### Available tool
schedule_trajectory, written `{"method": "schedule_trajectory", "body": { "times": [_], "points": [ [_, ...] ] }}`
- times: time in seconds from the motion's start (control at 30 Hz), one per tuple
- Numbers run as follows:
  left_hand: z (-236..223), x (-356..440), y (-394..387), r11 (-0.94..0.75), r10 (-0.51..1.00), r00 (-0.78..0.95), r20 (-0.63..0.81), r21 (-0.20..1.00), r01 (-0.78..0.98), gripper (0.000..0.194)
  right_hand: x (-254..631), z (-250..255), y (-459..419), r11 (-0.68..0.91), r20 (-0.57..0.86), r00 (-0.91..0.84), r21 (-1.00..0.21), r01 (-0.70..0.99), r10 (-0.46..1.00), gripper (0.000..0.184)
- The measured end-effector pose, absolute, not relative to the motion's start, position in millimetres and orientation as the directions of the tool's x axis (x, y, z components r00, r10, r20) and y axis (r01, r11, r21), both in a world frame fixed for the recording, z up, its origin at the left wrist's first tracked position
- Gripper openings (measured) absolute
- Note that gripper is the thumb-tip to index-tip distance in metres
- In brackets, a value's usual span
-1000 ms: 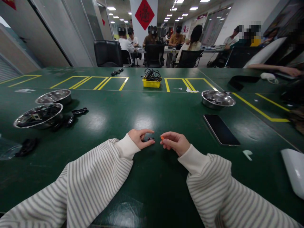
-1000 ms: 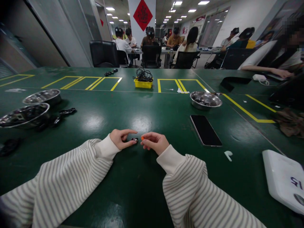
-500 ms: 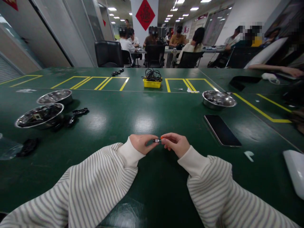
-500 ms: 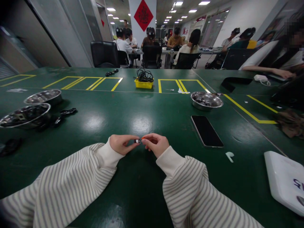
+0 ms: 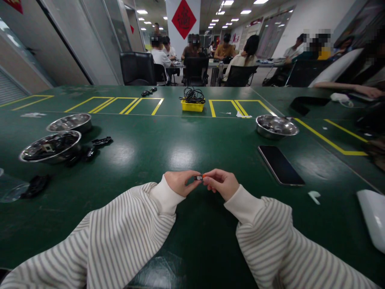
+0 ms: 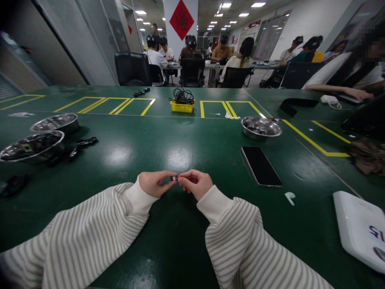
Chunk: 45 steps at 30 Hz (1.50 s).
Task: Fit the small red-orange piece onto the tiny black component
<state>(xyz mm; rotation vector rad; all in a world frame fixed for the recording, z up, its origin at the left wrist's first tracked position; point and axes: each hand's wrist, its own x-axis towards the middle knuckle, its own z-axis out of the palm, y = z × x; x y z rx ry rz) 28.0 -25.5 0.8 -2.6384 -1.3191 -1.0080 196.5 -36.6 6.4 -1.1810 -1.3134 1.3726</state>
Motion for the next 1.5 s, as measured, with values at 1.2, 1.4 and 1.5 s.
{"method": "schedule_trajectory", "body": {
  "times": [1.2,1.4,1.5],
  "points": [
    [26.1,-112.5,71.9,0.282,0.955,-0.269,0.126,-0.094,0.955,0.036,202.0,6.6,-36.7,0.008,-0.022,-0.289,-0.994,0.105,0.957,0.028],
    [30.3,-112.3,65.2,0.252,0.959,-0.226,0.173,-0.148,0.956,0.031,203.3,10.0,-36.0,0.022,-0.009,-0.234,-0.991,0.131,0.972,0.025],
    [32.3,-104.8,60.4,0.254,0.952,-0.226,0.207,-0.123,0.959,0.032,203.6,9.6,-36.1,0.020,-0.013,-0.242,-0.991,0.130,0.970,0.025]
  ]
}}
